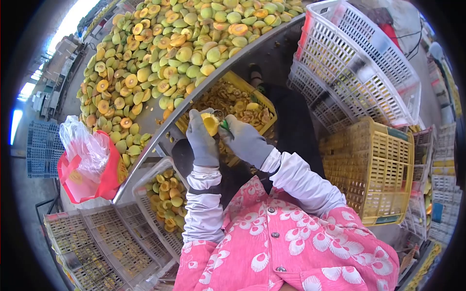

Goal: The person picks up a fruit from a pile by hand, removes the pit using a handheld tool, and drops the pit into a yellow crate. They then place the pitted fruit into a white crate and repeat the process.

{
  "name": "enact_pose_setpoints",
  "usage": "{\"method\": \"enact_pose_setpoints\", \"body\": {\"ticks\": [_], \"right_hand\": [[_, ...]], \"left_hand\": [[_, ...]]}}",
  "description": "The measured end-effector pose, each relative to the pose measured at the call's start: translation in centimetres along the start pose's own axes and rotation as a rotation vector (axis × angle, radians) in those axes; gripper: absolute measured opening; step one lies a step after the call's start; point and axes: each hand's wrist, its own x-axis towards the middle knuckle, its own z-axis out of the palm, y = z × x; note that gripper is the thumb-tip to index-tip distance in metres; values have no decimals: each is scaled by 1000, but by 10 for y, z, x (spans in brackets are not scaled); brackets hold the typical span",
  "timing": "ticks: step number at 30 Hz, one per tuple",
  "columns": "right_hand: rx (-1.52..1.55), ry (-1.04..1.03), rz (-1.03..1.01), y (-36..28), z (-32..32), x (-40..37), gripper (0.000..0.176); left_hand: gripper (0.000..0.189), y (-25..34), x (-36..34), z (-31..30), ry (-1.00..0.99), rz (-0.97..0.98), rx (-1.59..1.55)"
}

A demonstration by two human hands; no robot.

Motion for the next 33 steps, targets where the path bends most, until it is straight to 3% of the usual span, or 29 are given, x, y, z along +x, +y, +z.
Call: {"method": "enact_pose_setpoints", "body": {"ticks": [7,9,11,13,14,15,18,20,22,26,27,29,33], "right_hand": [[-363,84,58,14,29,14,20],[-411,-72,200,14,37,23,23],[-359,-15,271,68,41,40,22],[-306,46,322,91,30,52,22],[-262,46,289,93,21,46,25],[-215,49,263,92,20,42,28],[-184,0,255,93,36,38,33],[-138,-34,271,93,43,33,33],[-99,-142,273,88,44,27,32],[47,-144,303,93,25,16,34],[127,-109,339,94,20,15,35],[118,-79,380,101,13,15,34],[243,-128,545,98,9,21,34]], "left_hand": [[41,-5,-9,3,167,110,151],[40,-1,-19,-11,290,210,425],[36,22,-47,-29,357,378,656],[33,26,-47,-99,449,265,858],[28,31,-53,-129,551,336,1125],[23,34,-52,-177,475,301,1434],[19,53,-36,-229,577,587,1771],[19,84,-15,-156,482,417,1254],[23,85,41,-133,206,453,1206],[33,72,166,-118,-267,538,1654],[33,73,188,-116,-278,542,1655],[37,75,216,-108,-492,364,1786],[40,72,220,-115,-593,380,1869]]}}
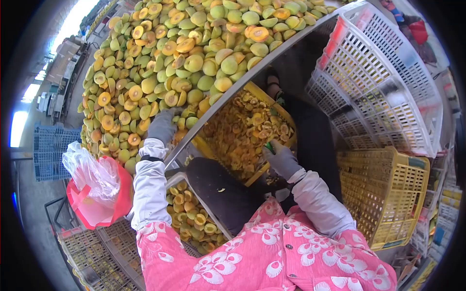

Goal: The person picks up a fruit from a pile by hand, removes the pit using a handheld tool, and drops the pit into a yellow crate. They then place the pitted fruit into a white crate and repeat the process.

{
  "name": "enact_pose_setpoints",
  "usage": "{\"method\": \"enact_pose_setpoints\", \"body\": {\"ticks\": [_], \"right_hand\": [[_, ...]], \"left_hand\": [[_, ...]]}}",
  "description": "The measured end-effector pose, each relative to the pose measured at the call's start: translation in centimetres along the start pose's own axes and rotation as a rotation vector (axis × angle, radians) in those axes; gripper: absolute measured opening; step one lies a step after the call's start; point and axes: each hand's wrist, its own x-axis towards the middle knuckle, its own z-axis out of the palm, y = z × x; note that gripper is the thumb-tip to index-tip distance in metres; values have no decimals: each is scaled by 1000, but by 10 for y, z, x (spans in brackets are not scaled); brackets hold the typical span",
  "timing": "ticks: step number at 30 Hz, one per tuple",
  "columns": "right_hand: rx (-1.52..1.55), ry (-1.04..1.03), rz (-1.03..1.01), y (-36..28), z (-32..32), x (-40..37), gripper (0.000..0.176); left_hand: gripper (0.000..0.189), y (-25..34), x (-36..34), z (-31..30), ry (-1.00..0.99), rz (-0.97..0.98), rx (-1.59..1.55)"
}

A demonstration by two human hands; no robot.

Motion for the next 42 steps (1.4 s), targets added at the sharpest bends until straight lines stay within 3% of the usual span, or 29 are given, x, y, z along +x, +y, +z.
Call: {"method": "enact_pose_setpoints", "body": {"ticks": [1,3,5,6,8,9,11,13,14,15,17,18,21,22,23,25,29,36,42], "right_hand": [[-7,-9,3,3,5,2,34],[-75,72,-277,10,16,5,35],[-107,74,-306,-6,14,-6,36],[-132,79,-331,-17,14,-13,37],[-56,67,-343,-31,15,-24,37],[11,49,-351,-41,16,-30,38],[55,-46,-302,-73,10,-50,39],[89,-115,-250,-88,14,-65,39],[127,-79,-360,-93,19,-70,33],[163,-44,-472,-96,21,-74,28],[154,-11,-519,-99,21,-81,27],[157,1,-567,-100,20,-85,26],[135,106,-636,-95,20,-90,25],[136,106,-643,-95,19,-93,25],[136,127,-651,-95,15,-97,26],[139,147,-661,-94,12,-101,27],[85,148,-674,-90,16,-104,31],[239,101,-729,-86,18,-99,32],[112,122,-669,-81,20,-97,32]], "left_hand": [[40,-6,-1,9,55,-78,33],[40,-15,-3,22,114,-166,61],[31,-18,-1,22,93,-449,-295],[31,-16,-7,20,98,-443,-291],[34,1,-33,8,335,-337,-1490],[34,15,-43,2,331,-333,-1484],[49,67,-65,-10,301,20,-1738],[51,125,-82,-30,227,113,-1881],[54,149,-89,-34,163,201,-2013],[54,168,-94,-32,153,220,-2025],[59,198,-104,-28,279,40,-1929],[59,209,-106,-27,294,-19,-2023],[56,230,-114,-18,425,93,-1889],[52,234,-118,-19,484,182,-1667],[52,238,-120,-20,488,186,-1663],[49,244,-123,-21,389,206,-1984],[48,248,-130,-25,405,163,-1840],[47,255,-134,-27,416,148,-1997],[43,258,-141,-35,440,202,-2105]]}}
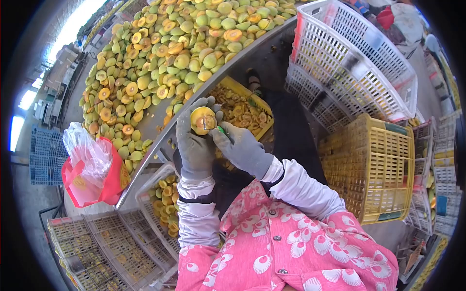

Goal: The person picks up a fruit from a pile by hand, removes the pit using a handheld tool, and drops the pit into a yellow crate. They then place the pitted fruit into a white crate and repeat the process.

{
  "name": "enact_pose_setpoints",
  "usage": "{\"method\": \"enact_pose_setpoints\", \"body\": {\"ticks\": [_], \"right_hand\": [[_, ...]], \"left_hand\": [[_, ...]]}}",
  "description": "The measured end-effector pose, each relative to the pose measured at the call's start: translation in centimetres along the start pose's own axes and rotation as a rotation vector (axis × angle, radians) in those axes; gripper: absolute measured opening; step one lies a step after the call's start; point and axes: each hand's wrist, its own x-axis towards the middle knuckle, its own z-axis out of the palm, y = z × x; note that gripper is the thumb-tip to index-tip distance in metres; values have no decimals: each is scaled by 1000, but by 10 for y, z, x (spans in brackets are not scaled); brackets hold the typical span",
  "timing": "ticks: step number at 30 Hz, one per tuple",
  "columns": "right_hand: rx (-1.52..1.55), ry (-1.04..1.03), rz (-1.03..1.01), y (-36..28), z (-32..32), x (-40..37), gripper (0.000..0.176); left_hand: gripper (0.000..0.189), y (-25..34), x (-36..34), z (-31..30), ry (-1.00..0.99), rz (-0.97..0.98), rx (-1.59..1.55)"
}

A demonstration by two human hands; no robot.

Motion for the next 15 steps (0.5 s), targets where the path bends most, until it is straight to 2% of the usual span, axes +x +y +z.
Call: {"method": "enact_pose_setpoints", "body": {"ticks": [1,3,8,10,13,15], "right_hand": [[0,-2,2,-1,1,0,32],[-23,56,-39,-5,2,-1,43],[48,65,-25,-4,6,-3,45],[115,73,-26,-5,9,-2,46],[260,17,-22,-9,9,-1,47],[429,-123,115,-14,8,-2,41]], "left_hand": [[42,-1,0,-3,-12,-13,1],[42,-6,2,-4,11,-30,-55],[41,-10,0,4,69,-24,-50],[42,-7,-4,12,70,111,228],[46,-3,-5,17,115,135,240],[48,0,-7,21,118,123,249]]}}
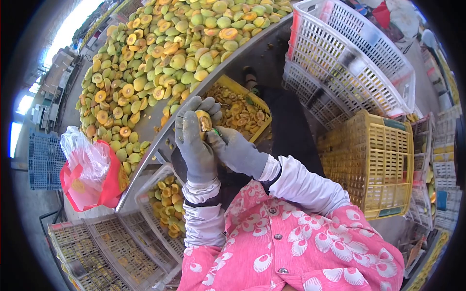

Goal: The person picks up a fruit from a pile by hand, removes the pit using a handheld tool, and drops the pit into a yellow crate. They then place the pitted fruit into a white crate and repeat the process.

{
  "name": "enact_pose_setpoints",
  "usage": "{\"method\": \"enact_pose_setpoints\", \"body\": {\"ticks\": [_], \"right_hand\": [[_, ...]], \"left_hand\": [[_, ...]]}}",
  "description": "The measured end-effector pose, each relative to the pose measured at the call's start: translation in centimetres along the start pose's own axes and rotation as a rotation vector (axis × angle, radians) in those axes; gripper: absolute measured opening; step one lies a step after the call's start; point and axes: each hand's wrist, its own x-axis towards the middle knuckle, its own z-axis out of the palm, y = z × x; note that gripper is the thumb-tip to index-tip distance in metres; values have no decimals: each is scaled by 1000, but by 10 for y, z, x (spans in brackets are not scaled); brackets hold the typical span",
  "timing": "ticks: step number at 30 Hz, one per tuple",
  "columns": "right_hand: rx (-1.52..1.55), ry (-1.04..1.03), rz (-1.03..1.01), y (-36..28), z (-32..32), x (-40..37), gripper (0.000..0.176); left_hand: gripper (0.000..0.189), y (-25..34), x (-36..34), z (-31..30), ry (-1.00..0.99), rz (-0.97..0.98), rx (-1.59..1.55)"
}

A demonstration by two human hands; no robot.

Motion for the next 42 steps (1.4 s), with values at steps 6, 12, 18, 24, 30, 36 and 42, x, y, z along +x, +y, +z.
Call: {"method": "enact_pose_setpoints", "body": {"ticks": [6,12,18,24,30,36,42], "right_hand": [[268,-257,509,-20,-12,-12,55],[705,-490,773,-34,-29,-15,51],[832,-605,701,-22,-38,-13,51],[1281,-810,729,4,-44,-12,46],[1222,-840,672,20,-47,3,46],[364,-222,375,12,-41,20,45],[-764,122,4,31,-26,29,25]], "left_hand": [[48,0,3,-12,-67,-242,-44],[47,-16,13,-25,-146,-384,61],[44,-21,16,-24,-236,-323,90],[50,-26,19,-26,-389,-277,161],[52,-69,24,-35,-103,-553,-529],[49,-79,30,-59,156,-121,-91],[37,-75,26,-56,197,-155,-183]]}}
